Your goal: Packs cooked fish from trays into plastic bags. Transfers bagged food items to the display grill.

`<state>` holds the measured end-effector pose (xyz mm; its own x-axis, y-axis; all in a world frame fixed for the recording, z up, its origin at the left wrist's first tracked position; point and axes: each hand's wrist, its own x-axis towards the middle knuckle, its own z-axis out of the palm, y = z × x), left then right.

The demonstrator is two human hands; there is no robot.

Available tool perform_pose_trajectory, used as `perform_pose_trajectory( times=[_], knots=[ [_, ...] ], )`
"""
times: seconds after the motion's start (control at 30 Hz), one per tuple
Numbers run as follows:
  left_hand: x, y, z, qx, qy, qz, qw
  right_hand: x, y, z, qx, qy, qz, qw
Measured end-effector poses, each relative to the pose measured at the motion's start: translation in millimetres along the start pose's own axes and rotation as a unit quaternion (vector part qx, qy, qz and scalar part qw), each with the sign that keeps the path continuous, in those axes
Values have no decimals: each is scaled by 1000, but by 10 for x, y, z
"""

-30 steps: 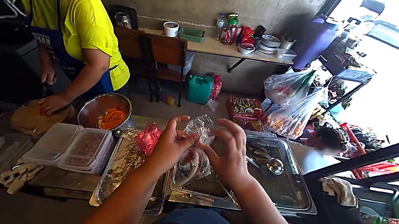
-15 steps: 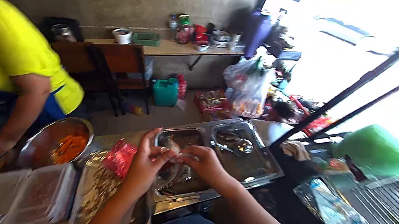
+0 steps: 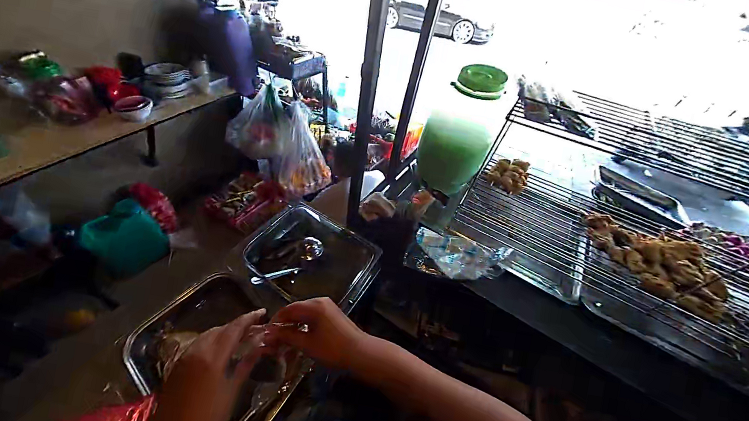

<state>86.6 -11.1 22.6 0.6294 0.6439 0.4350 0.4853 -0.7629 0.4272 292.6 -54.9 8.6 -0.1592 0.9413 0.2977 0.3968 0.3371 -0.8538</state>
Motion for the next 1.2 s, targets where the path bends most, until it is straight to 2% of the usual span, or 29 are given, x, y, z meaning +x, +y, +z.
perform_pose_trajectory(
  times=[0.07,0.13,0.23,0.33,0.47,0.6,0.67,0.73,0.8,0.9,1.07,1.2],
  knots=[
    [196,153,104,-16,-19,1,1000,-119,38,-252,-6,12,-14,1000],
    [417,344,171,-70,-81,-11,994,-248,92,-524,-2,28,-32,999],
    [836,693,313,-195,-203,-72,957,-478,148,-1052,42,24,-41,998],
    [1381,1137,469,-303,-250,-97,915,-809,166,-1772,100,32,-49,993],
    [2268,1908,511,-353,-208,-33,911,-1484,237,-2709,87,209,-42,973],
    [3133,2827,552,-378,-92,4,921,-2304,383,-3340,107,261,-48,958],
    [3565,3263,672,-387,-40,5,921,-2638,448,-3517,105,265,-47,957],
    [3983,3623,888,-432,-11,34,901,-2899,519,-3645,84,264,-51,959],
    [4375,3886,1182,-471,-3,69,879,-3105,568,-3746,72,261,-44,962],
    [4804,4138,1621,-466,-24,77,881,-3337,618,-3857,80,266,-26,960],
    [5016,4263,2198,-428,-105,57,896,-3582,704,-3966,86,271,-18,959],
    [4972,4220,2417,-405,-175,8,897,-3618,785,-4013,87,283,-9,955]
  ],
)
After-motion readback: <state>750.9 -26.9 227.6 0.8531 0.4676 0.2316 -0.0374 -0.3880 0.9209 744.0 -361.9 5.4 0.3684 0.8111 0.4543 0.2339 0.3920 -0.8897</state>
